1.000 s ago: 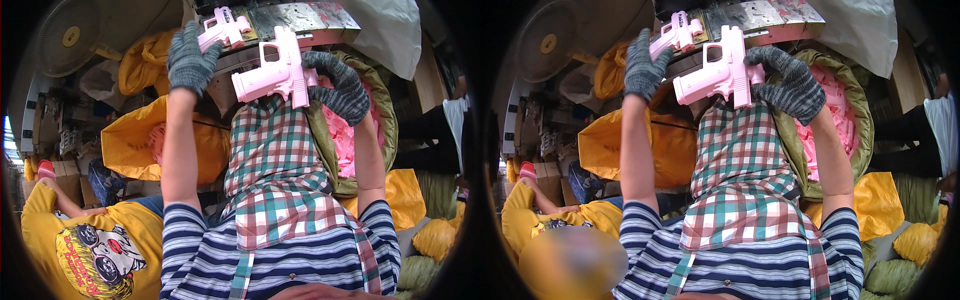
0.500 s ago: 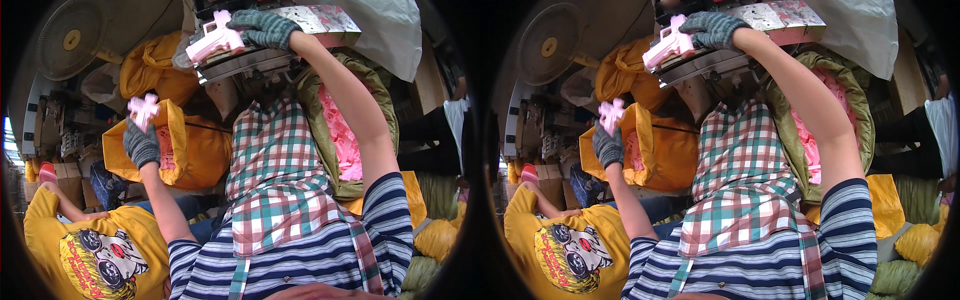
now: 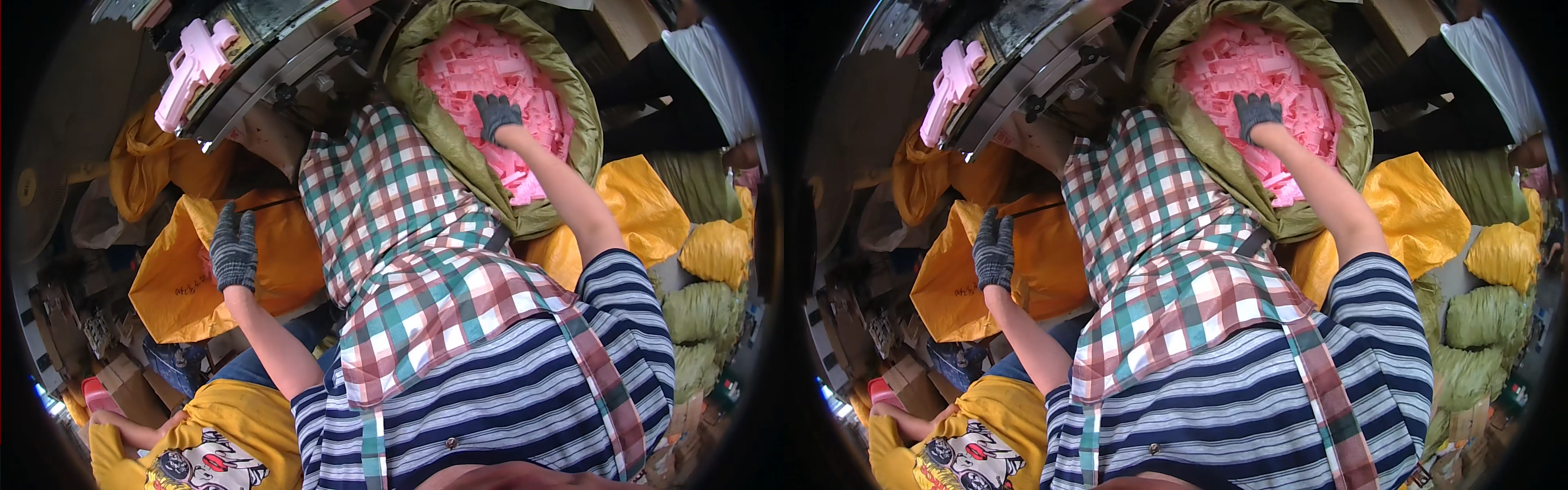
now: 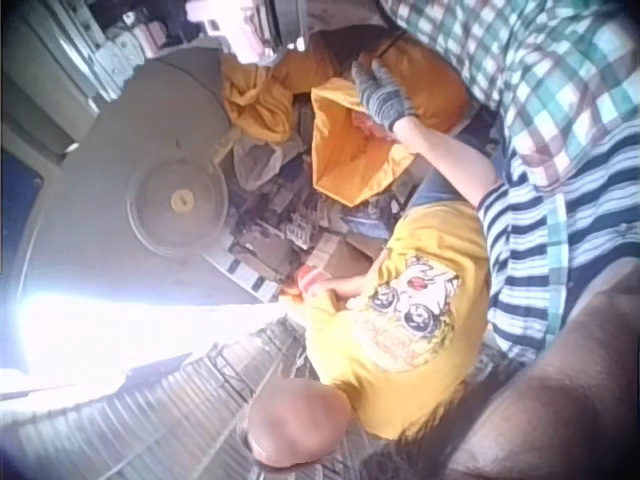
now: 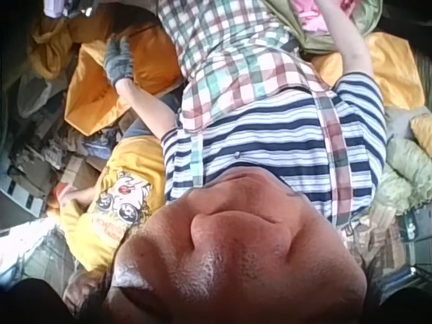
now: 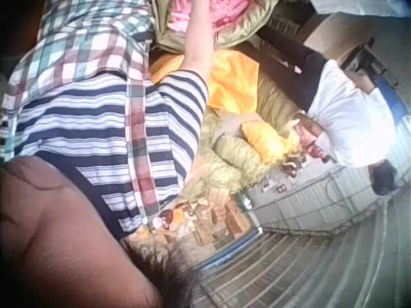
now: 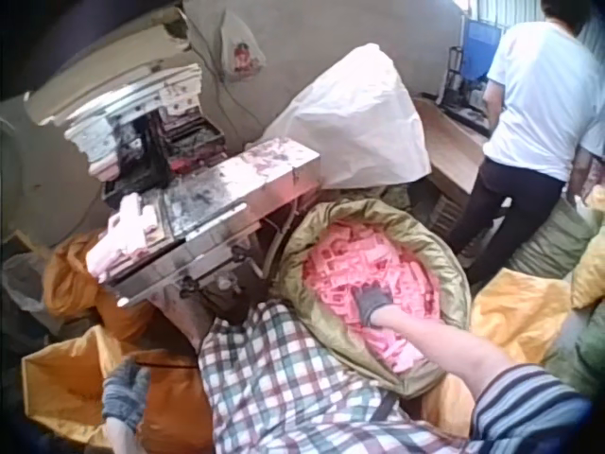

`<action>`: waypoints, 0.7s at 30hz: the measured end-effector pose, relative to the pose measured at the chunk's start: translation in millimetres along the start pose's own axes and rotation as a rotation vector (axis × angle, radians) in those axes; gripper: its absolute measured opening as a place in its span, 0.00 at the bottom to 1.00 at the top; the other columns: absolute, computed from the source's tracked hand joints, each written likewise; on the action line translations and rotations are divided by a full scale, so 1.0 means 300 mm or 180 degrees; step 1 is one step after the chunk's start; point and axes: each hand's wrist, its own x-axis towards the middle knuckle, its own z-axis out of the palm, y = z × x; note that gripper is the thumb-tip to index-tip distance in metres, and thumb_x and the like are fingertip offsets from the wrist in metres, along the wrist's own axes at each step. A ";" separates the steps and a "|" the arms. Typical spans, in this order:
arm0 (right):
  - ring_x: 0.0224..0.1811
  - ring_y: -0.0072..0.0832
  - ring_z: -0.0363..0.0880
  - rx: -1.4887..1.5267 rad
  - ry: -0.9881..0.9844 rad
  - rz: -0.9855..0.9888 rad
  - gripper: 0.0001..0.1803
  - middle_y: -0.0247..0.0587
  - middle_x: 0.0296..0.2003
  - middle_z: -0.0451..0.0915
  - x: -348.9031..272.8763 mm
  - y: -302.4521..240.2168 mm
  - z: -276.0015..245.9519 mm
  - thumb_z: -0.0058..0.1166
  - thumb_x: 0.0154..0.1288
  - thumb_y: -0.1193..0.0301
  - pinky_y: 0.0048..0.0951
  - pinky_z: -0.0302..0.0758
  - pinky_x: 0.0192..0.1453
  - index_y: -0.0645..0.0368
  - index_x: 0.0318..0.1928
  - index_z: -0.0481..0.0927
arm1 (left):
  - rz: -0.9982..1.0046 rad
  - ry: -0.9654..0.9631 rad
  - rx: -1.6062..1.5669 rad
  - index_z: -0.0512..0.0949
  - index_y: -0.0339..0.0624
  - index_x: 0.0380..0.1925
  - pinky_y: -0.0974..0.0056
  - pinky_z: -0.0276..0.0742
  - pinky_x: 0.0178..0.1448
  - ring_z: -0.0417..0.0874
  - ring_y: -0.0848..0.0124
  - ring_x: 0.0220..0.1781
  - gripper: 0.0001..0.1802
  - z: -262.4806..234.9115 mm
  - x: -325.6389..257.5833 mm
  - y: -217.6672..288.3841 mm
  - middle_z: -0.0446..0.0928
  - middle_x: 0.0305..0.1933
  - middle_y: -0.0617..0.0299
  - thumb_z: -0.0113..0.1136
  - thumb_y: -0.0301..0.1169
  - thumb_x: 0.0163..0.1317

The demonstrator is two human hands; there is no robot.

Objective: Assembling pink plastic toy guns using an assembly jig in a manufacturing workshop.

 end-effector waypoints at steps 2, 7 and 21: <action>0.61 0.45 0.62 -0.0522 0.0791 -0.0140 0.36 0.46 0.57 0.66 -0.041 0.051 0.143 0.47 0.50 0.76 0.43 0.64 0.57 0.48 0.63 0.58 | -0.0170 -0.0297 -0.0198 0.70 0.41 0.53 0.59 0.72 0.49 0.78 0.54 0.46 0.23 -0.007 0.006 0.085 0.77 0.43 0.47 0.53 0.39 0.59; 0.56 0.41 0.68 -0.0275 0.0273 -0.0038 0.32 0.46 0.52 0.71 -0.003 0.138 0.010 0.48 0.50 0.76 0.42 0.68 0.51 0.50 0.60 0.64 | -0.0325 -0.0752 -0.0392 0.70 0.42 0.53 0.60 0.72 0.49 0.78 0.57 0.45 0.23 0.006 -0.003 0.173 0.77 0.43 0.47 0.54 0.38 0.59; 0.63 0.47 0.57 -0.0103 0.0530 -0.0194 0.38 0.52 0.64 0.54 -0.093 0.117 0.209 0.46 0.51 0.73 0.52 0.59 0.59 0.48 0.65 0.53 | 0.0475 -0.1215 -0.1744 0.69 0.37 0.54 0.67 0.70 0.55 0.76 0.69 0.50 0.23 0.091 -0.006 0.282 0.76 0.47 0.53 0.58 0.29 0.57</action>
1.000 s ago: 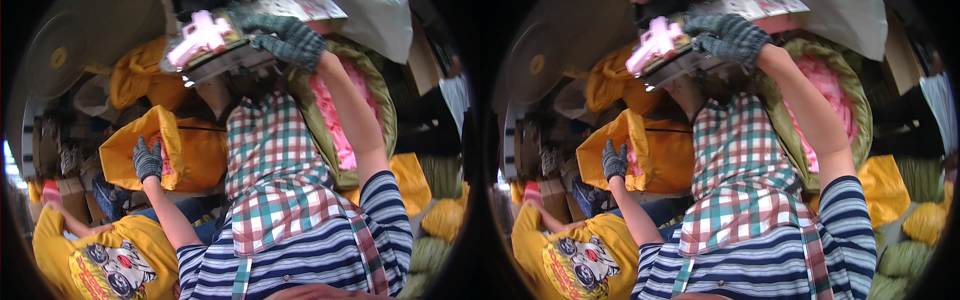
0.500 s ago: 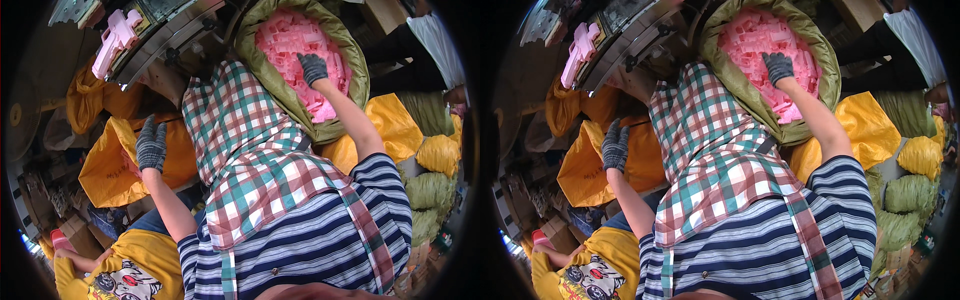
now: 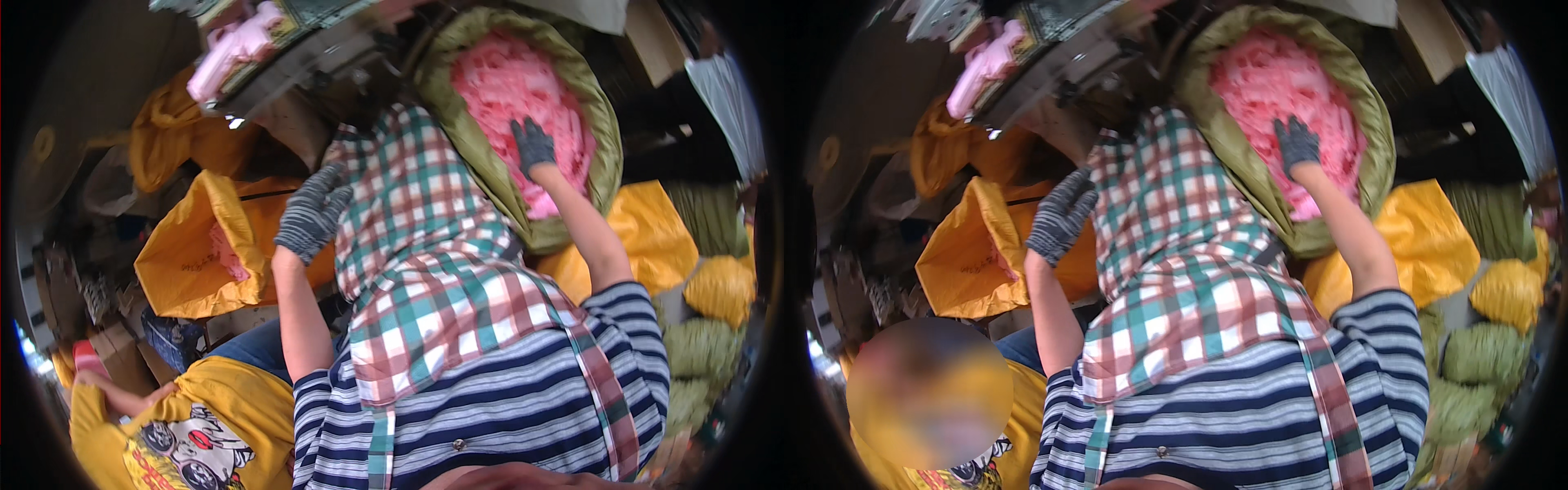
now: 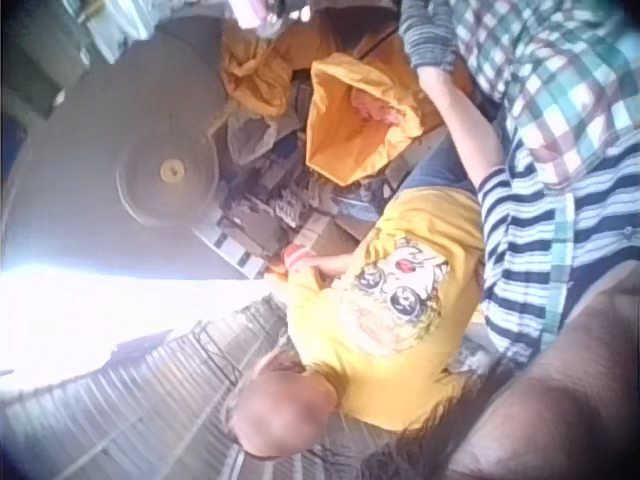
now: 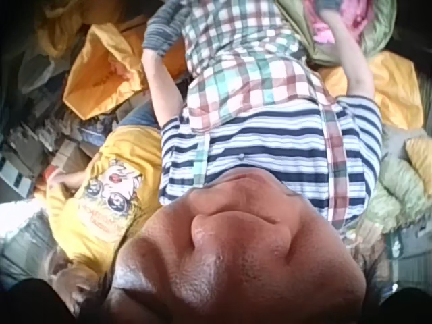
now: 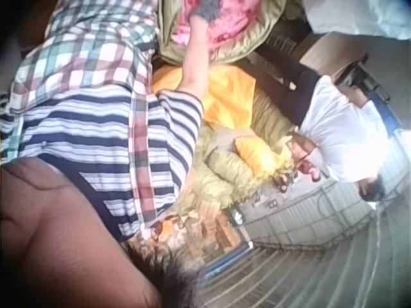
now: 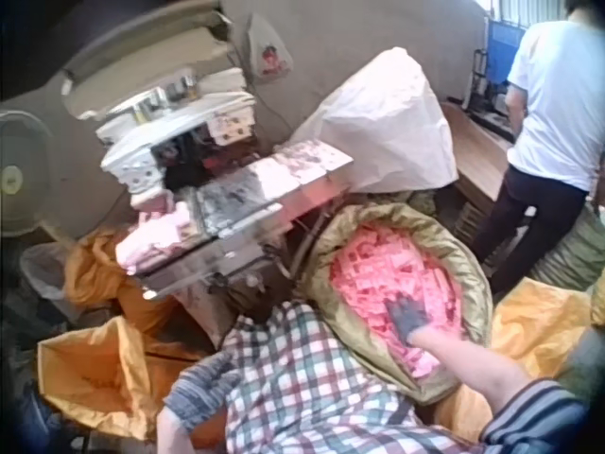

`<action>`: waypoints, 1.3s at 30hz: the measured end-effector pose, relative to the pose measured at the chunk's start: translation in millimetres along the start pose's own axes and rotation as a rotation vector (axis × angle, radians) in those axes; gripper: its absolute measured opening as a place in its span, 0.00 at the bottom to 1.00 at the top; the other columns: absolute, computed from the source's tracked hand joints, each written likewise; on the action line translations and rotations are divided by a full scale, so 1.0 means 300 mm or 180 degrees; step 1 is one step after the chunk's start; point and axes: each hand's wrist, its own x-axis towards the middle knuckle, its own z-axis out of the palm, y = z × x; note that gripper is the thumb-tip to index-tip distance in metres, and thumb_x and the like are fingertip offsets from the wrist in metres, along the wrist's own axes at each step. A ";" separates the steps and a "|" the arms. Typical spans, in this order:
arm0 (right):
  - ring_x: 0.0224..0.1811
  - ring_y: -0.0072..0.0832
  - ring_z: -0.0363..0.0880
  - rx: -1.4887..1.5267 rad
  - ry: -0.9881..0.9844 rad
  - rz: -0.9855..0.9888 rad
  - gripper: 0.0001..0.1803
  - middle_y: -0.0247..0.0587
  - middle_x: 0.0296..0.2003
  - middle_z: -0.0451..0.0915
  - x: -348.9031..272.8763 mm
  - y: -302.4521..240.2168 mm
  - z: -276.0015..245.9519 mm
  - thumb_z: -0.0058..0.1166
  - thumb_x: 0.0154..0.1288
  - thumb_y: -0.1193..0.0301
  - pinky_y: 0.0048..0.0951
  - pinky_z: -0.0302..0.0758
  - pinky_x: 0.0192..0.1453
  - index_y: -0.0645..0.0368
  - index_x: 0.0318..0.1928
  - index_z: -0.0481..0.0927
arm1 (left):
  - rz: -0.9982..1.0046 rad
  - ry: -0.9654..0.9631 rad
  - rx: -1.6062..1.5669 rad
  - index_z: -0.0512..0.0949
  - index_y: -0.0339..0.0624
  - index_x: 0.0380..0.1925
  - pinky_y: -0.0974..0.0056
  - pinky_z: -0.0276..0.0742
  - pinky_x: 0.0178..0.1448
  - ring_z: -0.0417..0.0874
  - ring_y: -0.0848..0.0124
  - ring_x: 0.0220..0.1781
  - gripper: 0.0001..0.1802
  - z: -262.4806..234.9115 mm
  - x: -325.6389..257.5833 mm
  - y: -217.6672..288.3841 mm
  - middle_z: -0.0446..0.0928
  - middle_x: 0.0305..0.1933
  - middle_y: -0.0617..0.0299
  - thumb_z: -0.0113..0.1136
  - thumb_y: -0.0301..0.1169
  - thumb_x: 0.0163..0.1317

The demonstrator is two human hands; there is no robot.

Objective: Assembling pink plastic toy guns using an assembly jig in a manufacturing workshop.

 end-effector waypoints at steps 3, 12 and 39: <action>0.57 0.45 0.67 0.0297 0.0090 0.0071 0.33 0.53 0.59 0.63 -0.005 0.043 0.011 0.47 0.48 0.75 0.47 0.63 0.56 0.52 0.60 0.64 | -0.0111 -0.0074 0.0006 0.70 0.37 0.53 0.67 0.70 0.55 0.76 0.68 0.50 0.23 -0.004 -0.014 -0.022 0.76 0.48 0.53 0.59 0.30 0.57; 0.50 0.33 0.72 0.3549 0.1112 -0.0650 0.27 0.43 0.45 0.75 -0.042 -0.148 -0.657 0.55 0.51 0.80 0.28 0.69 0.56 0.60 0.55 0.68 | 0.0246 0.0268 -0.1375 0.68 0.37 0.54 0.68 0.70 0.56 0.75 0.68 0.52 0.22 -0.035 0.040 0.105 0.74 0.51 0.56 0.56 0.29 0.59; 0.53 0.27 0.71 0.4590 0.0741 -0.2347 0.26 0.38 0.50 0.74 0.142 -0.414 -0.955 0.64 0.47 0.76 0.27 0.70 0.56 0.59 0.50 0.74 | -0.0110 0.1985 0.3048 0.68 0.50 0.54 0.53 0.66 0.56 0.73 0.55 0.51 0.28 -0.506 0.259 0.235 0.70 0.51 0.49 0.56 0.47 0.54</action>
